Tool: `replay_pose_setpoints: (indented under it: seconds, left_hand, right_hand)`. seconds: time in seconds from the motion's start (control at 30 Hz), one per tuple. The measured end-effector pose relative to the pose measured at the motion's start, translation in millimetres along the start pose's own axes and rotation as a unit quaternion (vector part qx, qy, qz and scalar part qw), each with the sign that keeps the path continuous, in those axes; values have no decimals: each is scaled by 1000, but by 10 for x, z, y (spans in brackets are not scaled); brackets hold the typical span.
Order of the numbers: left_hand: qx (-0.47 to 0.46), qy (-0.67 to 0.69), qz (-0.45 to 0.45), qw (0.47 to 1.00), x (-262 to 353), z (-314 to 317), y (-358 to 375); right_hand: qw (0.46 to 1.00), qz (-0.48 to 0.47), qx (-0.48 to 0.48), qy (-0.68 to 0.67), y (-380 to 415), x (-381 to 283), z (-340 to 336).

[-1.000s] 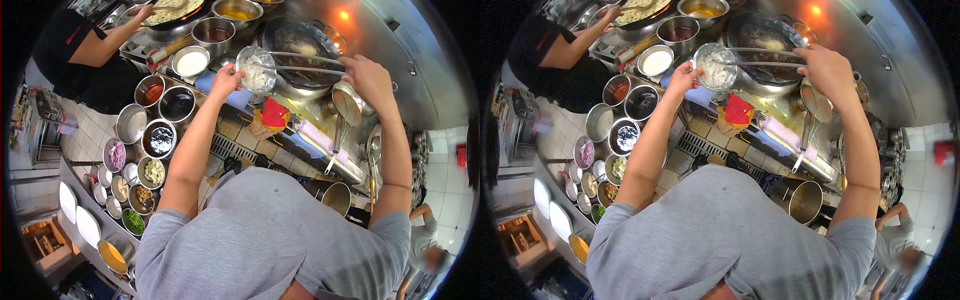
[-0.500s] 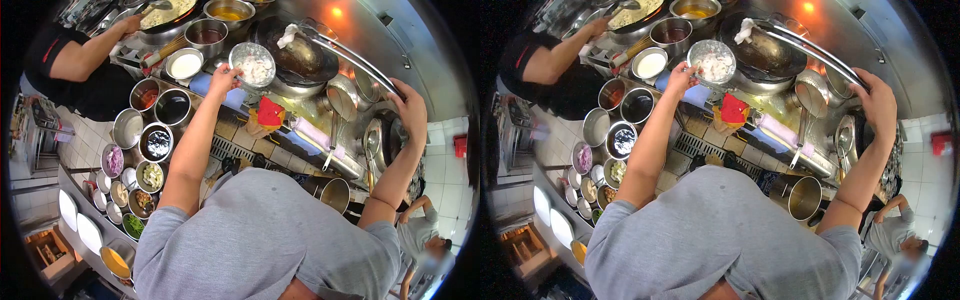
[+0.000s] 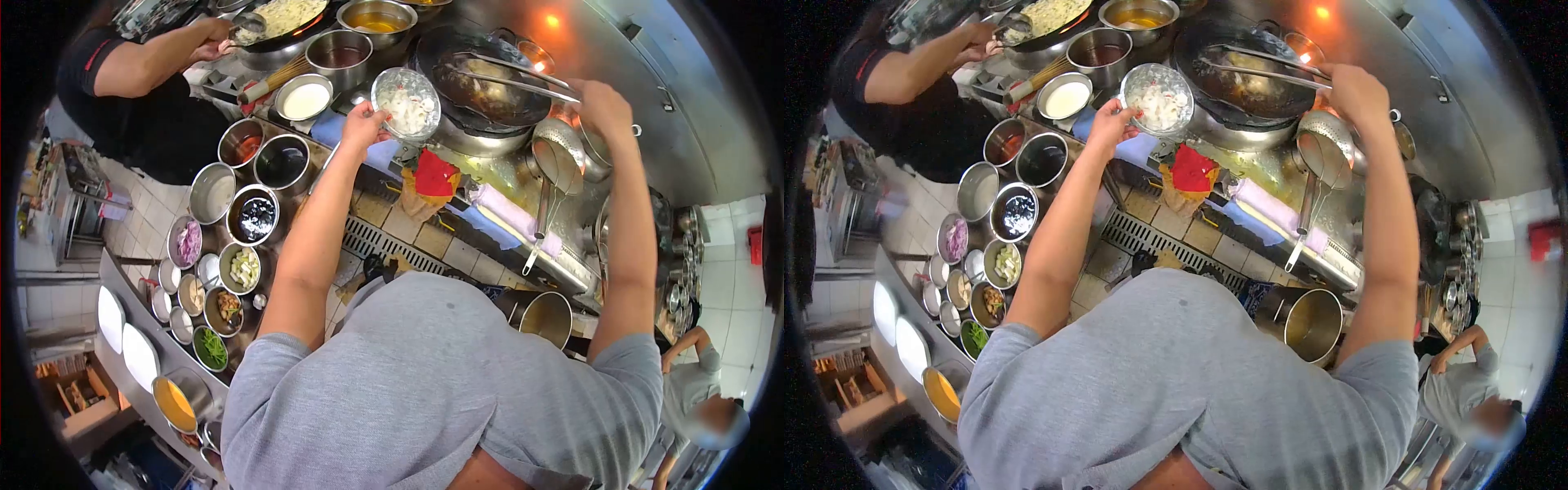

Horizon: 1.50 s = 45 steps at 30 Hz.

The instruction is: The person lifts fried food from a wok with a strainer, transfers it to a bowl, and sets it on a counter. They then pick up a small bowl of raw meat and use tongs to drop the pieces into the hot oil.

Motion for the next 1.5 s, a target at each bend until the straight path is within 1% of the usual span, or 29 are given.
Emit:
replay_pose_setpoints:
  seconds: [0.03, 0.07, 0.13, 0.17, 0.3, 0.37, 0.4, 0.47, 0.5, 0.57, 0.6, 0.67, 0.7, 0.73, 0.8, 0.87, 0.93, 0.97, 1.0, 1.07, 1.1, 1.17, 1.2, 1.27, 1.3, 1.37, 1.4, 1.47, 1.5]
  left_hand:
    - [-18, -53, 15, 998, 0, -15, 3]
    - [-16, -55, 13, 998, 22, -12, 29]
    - [-75, -130, 33, 988, 118, 83, 83]
    - [-86, -126, 42, 987, 127, 137, 119]
    - [-78, -135, 55, 986, 112, 319, 267]
    - [-39, -78, 26, 996, 28, 327, 308]
    - [-33, -78, 25, 996, -18, 321, 330]
    - [4, -12, 13, 1000, -108, 319, 367]
    - [8, -13, 14, 1000, -140, 332, 385]
    - [37, 46, -13, 998, -226, 338, 434]
    - [39, 44, -14, 998, -218, 379, 481]
    - [40, 113, 18, 993, -208, 513, 568]
    - [39, 126, 27, 991, -219, 562, 592]
    - [38, 125, 24, 991, -240, 614, 615]
    - [31, 133, 47, 989, -232, 716, 612]
    - [36, 142, 56, 988, -230, 772, 628]
    - [54, 139, 35, 988, -253, 712, 594]
    - [53, 137, 27, 989, -290, 656, 557]
    - [54, 139, 31, 988, -289, 609, 548]
    - [72, 143, 9, 987, -275, 515, 548]
    - [75, 145, 3, 987, -272, 468, 541]
    - [65, 141, 5, 988, -245, 356, 504]
    - [59, 139, 3, 989, -224, 309, 504]
    - [76, 155, 13, 985, -142, 251, 493]
    - [78, 155, 11, 985, -122, 207, 484]
    - [72, 154, 5, 985, -105, 105, 438]
    - [74, 156, 3, 985, -106, 54, 395]
    - [55, 142, 5, 988, -121, -29, 316]
    - [57, 134, 9, 989, -101, -58, 292]
  right_hand:
    - [999, -49, 15, 6, 110, -48, -174]
    - [999, -51, 12, 3, 150, -55, -258]
    - [989, -147, 14, 5, 256, -71, -343]
    - [982, -182, 39, -14, 296, -64, -337]
    - [979, -202, 32, 10, 409, 47, -334]
    - [987, -161, 24, -18, 478, 284, -395]
    - [986, -166, 23, -20, 529, 399, -434]
    - [986, -123, 34, -107, 609, 683, -528]
    - [985, -126, 35, -109, 620, 779, -537]
    - [985, -87, 3, -149, 623, 934, -504]
    - [985, -87, 2, -152, 626, 922, -464]
    - [986, -116, -27, -120, 635, 786, -301]
    - [981, -161, 9, -108, 641, 710, -209]
    - [981, -159, 6, -108, 644, 628, -118]
    - [985, -161, -11, -54, 664, 444, -8]
    - [988, -145, -14, -57, 687, 426, -50]
    - [989, -129, -3, -77, 687, 537, -151]
    - [989, -96, 17, -113, 687, 621, -193]
    - [989, -99, 20, -112, 691, 690, -253]
    - [974, -86, 5, -209, 660, 811, -392]
    - [974, -84, 9, -210, 628, 816, -408]
    - [977, 32, -55, -204, 551, 864, -340]
    - [977, 35, -52, -203, 488, 860, -265]
    - [992, 27, -46, -113, 251, 789, 33]
    - [992, 27, -44, -112, 88, 730, 217]
    - [988, 50, -134, -65, -220, 591, 578]
    - [988, 49, -135, -63, -267, 450, 568]
    - [991, 89, -101, 9, -322, 208, 565]
    - [993, 89, -75, 6, -354, 155, 519]
Point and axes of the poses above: each hand's wrist, its own y-axis away from the middle knuckle, its own z-axis out of the palm, x = y × z, the point moved 3 cm from there along -y, towards the middle knuckle, and after that the axes turned 12 degrees about z, right-handed, at the moved point
